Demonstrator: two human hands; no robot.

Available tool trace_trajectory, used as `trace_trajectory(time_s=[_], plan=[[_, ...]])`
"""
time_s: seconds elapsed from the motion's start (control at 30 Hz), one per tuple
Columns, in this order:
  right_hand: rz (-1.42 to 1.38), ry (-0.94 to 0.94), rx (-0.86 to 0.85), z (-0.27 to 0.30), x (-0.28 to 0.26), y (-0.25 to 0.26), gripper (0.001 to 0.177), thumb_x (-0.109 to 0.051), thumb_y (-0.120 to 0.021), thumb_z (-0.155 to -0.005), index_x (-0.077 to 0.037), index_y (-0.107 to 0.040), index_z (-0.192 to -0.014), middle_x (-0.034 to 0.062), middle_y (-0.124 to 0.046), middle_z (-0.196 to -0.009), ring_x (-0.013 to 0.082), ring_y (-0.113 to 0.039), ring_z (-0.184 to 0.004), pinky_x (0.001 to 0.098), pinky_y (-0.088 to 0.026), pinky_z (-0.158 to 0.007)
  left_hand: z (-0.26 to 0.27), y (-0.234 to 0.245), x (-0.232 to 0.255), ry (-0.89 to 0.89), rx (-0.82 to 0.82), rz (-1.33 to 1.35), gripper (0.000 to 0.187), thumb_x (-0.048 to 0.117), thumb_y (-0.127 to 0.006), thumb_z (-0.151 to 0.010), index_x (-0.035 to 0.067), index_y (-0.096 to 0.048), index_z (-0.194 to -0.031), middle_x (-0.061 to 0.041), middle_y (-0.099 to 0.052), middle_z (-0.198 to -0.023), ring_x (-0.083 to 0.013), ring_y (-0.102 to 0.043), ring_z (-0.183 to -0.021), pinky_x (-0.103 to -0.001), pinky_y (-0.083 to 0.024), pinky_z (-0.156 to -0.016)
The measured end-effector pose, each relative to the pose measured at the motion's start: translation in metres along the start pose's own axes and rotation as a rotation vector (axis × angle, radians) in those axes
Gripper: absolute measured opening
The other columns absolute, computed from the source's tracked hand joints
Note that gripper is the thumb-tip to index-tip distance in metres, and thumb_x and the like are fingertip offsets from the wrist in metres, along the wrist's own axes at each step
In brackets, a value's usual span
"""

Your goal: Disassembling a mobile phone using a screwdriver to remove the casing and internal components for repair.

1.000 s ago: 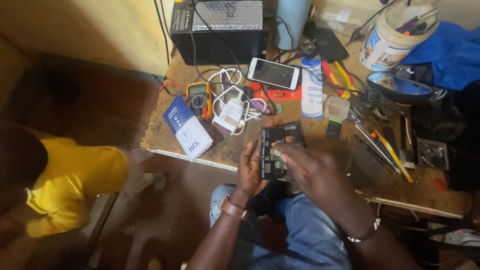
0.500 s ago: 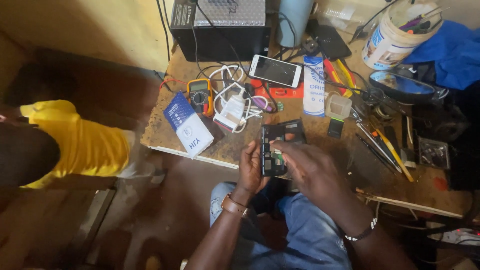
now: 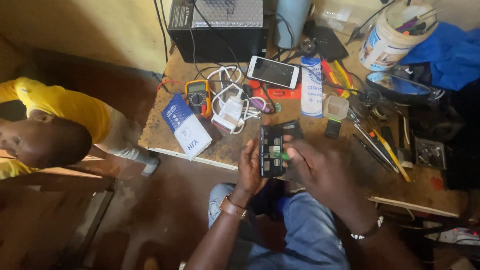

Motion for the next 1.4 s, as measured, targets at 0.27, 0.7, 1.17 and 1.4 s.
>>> trace_trajectory(time_s=[0.27,0.7,1.17,1.4], plan=[[-0.152,0.082,-0.007,0.006,0.001,-0.010,0.029,-0.014,-0.067,-0.090,-0.013,-0.074,-0.118,0.0162,-0.075,-0.113,0.0447,-0.071,-0.108,0.0521,-0.053,-0.090,-0.009,0.020,-0.012,-0.028,0.027,-0.004,0.058,0.054,-0.044,-0.107,0.008,-0.073,-0.129,-0.020,-0.078,-0.112,-0.0279,-0.077,-0.089,-0.035,-0.066,-0.081],[-0.366,-0.066,0.020,0.005,0.006,-0.009,0.040,0.003,-0.068,-0.085,-0.007,-0.072,-0.123,0.0219,-0.077,-0.105,0.0453,-0.075,-0.104,0.0568,-0.057,-0.093,-0.005,0.011,-0.010,-0.035,-0.021,-0.043,0.056,0.050,-0.038,-0.109,0.010,-0.068,-0.134,-0.019,-0.077,-0.115,-0.0275,-0.079,-0.093,-0.039,-0.069,-0.078],[-0.205,-0.036,0.011,-0.001,-0.011,-0.005,0.038,-0.003,-0.072,-0.090,-0.008,-0.075,-0.127,0.0242,-0.077,-0.104,0.0498,-0.074,-0.095,0.0568,-0.062,-0.079,-0.017,0.026,-0.012,-0.031,-0.012,-0.018,0.055,0.051,-0.043,-0.107,0.011,-0.071,-0.132,-0.019,-0.078,-0.109,-0.0301,-0.079,-0.088,-0.040,-0.070,-0.076],[-0.080,-0.001,0.059,-0.002,-0.009,-0.009,0.041,-0.006,-0.067,-0.097,-0.009,-0.070,-0.138,0.0209,-0.073,-0.094,0.0428,-0.073,-0.085,0.0522,-0.058,-0.079,-0.018,0.047,-0.028,-0.032,0.012,-0.018,0.052,0.050,-0.044,-0.108,0.011,-0.070,-0.131,-0.019,-0.078,-0.108,-0.0294,-0.080,-0.089,-0.041,-0.070,-0.075]])
Point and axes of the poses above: each hand's wrist, its own z-axis away from the middle knuckle, its own y-axis out of the back of the hand, x = y × z, the point moved 1 cm from there along -z, towards the middle knuckle
